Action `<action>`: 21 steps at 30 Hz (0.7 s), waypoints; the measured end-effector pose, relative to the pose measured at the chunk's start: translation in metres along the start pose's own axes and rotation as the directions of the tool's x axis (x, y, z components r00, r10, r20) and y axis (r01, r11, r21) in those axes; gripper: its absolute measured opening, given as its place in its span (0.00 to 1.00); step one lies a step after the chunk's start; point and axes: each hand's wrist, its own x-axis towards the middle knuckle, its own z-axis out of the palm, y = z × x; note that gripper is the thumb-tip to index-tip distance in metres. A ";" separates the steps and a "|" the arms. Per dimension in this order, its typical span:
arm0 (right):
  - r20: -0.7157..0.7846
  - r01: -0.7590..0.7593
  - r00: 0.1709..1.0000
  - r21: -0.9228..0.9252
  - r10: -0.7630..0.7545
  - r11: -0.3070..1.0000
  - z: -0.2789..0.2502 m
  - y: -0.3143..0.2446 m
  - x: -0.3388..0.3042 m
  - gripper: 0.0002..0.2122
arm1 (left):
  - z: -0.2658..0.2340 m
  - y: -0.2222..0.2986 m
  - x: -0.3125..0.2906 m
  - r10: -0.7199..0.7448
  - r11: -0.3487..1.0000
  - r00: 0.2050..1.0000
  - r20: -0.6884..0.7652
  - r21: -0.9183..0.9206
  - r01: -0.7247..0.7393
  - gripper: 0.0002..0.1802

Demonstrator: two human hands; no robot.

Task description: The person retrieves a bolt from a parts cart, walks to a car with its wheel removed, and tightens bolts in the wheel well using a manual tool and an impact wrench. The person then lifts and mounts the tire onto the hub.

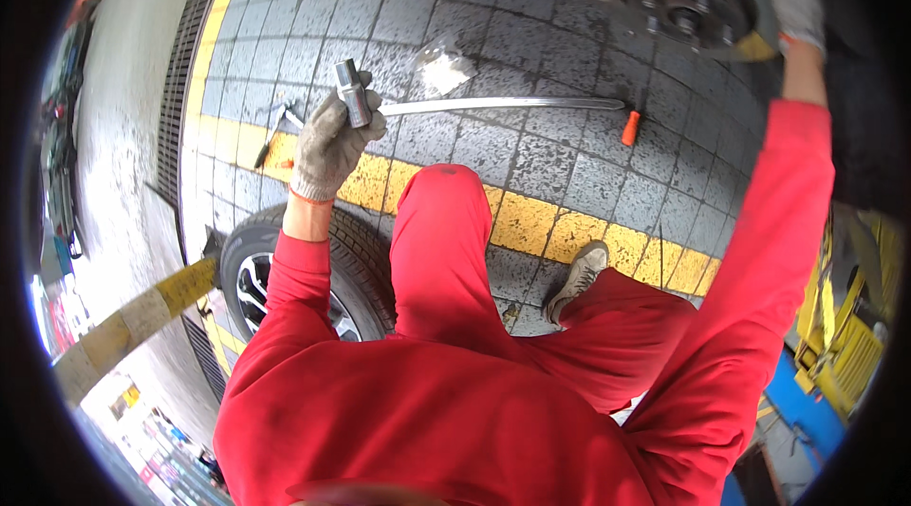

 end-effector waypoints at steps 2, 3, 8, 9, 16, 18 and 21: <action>-0.002 -0.138 0.990 0.253 0.143 0.958 -0.006 -0.012 0.001 0.23 | 0.055 0.014 0.014 0.000 0.970 0.999 -0.040 0.244 0.009 0.38; 0.010 -0.190 0.980 0.331 0.198 0.924 -0.011 -0.018 0.000 0.23 | 0.080 0.021 0.021 0.013 0.926 0.999 -0.036 0.378 0.002 0.36; -0.050 -0.426 0.888 0.284 0.457 0.859 -0.047 -0.028 -0.049 0.28 | 0.195 0.037 0.041 0.137 0.649 0.987 0.089 0.744 -0.158 0.33; -0.088 -0.405 0.890 0.296 0.447 0.865 -0.059 -0.020 -0.083 0.28 | 0.210 0.034 0.043 0.129 0.658 0.981 0.142 0.728 -0.192 0.29; 0.312 -0.607 0.789 0.256 0.530 0.752 -0.068 0.037 -0.457 0.21 | 0.266 -0.034 0.074 0.257 -0.018 0.695 0.672 0.722 -0.691 0.25; 0.430 -0.900 0.400 0.019 0.809 0.435 -0.074 0.013 -0.609 0.22 | 0.281 -0.064 0.078 0.230 -0.002 0.660 0.715 0.679 -0.734 0.24; 0.456 -0.985 -0.073 -0.174 0.887 0.008 -0.099 -0.090 -0.825 0.25 | 0.303 -0.112 0.081 0.205 0.053 0.608 0.767 0.611 -0.790 0.23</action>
